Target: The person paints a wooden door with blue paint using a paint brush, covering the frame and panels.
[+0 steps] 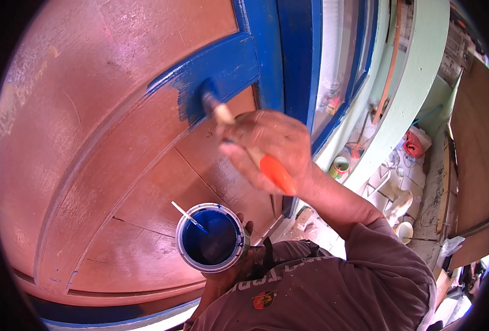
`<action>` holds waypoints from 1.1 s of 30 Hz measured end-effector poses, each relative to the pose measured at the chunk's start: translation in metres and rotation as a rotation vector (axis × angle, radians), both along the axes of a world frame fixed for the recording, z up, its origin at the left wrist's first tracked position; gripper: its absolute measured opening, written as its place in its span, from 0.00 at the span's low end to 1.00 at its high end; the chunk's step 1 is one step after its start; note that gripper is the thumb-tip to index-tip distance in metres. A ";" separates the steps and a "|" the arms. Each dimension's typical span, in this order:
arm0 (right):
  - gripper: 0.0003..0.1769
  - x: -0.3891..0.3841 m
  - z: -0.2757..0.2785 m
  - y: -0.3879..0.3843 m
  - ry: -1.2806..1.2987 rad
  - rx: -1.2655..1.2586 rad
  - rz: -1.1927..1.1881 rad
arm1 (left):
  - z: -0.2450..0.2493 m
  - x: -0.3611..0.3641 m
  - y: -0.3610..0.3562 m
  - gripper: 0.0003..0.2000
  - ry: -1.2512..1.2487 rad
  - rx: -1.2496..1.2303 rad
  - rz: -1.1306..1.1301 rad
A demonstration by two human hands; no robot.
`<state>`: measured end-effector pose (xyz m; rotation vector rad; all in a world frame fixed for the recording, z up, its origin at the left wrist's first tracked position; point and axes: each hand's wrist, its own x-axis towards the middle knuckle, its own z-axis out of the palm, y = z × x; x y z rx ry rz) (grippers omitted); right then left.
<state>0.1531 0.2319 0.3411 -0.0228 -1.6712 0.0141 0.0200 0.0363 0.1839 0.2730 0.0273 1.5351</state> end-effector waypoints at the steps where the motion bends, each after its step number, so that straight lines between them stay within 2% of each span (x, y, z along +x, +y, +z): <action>1: 0.10 0.003 0.001 -0.005 -0.025 -0.003 0.073 | 0.001 0.000 0.002 0.37 -0.008 0.018 -0.018; 3: 0.11 0.006 0.007 -0.011 -0.075 -0.008 0.220 | -0.005 0.000 0.001 0.36 0.319 -0.077 0.126; 5: 0.09 0.007 0.009 -0.002 -0.062 0.034 0.321 | -0.008 0.002 0.002 0.37 0.465 -0.129 0.195; 7: 0.08 0.010 0.005 0.026 -0.028 0.065 0.354 | -0.009 0.004 0.005 0.38 0.450 -0.136 0.188; 9: 0.07 0.027 0.009 0.044 -0.036 -0.008 0.233 | -0.009 0.003 0.006 0.39 0.471 -0.146 0.182; 12: 0.07 0.044 0.012 0.065 -0.031 -0.050 0.138 | -0.006 0.005 0.008 0.39 0.774 -0.188 0.237; 14: 0.07 0.054 0.015 0.072 -0.027 -0.073 0.070 | -0.008 0.007 0.008 0.37 0.791 -0.150 0.230; 17: 0.04 0.060 0.017 0.081 0.057 -0.185 0.005 | -0.018 0.007 0.008 0.40 0.387 -0.059 0.135; 19: 0.04 0.062 0.024 0.078 0.099 -0.270 -0.023 | -0.014 0.014 0.006 0.39 0.084 -0.101 0.074; 21: 0.05 0.066 0.032 0.073 0.115 -0.383 -0.037 | -0.014 0.016 0.005 0.39 0.140 -0.090 0.095; 25: 0.05 0.071 0.043 0.072 0.126 -0.058 -0.255 | -0.016 0.017 0.003 0.38 0.145 -0.087 0.124; 28: 0.04 0.075 0.047 0.073 0.133 -0.003 -0.254 | -0.016 0.019 0.002 0.37 0.144 -0.089 0.139; 31: 0.05 0.050 0.046 0.065 0.005 0.090 -0.116 | -0.014 0.021 0.003 0.37 0.155 -0.097 0.153; 33: 0.05 0.041 0.045 0.052 -0.018 0.034 0.023 | -0.014 0.022 0.004 0.37 0.165 -0.097 0.164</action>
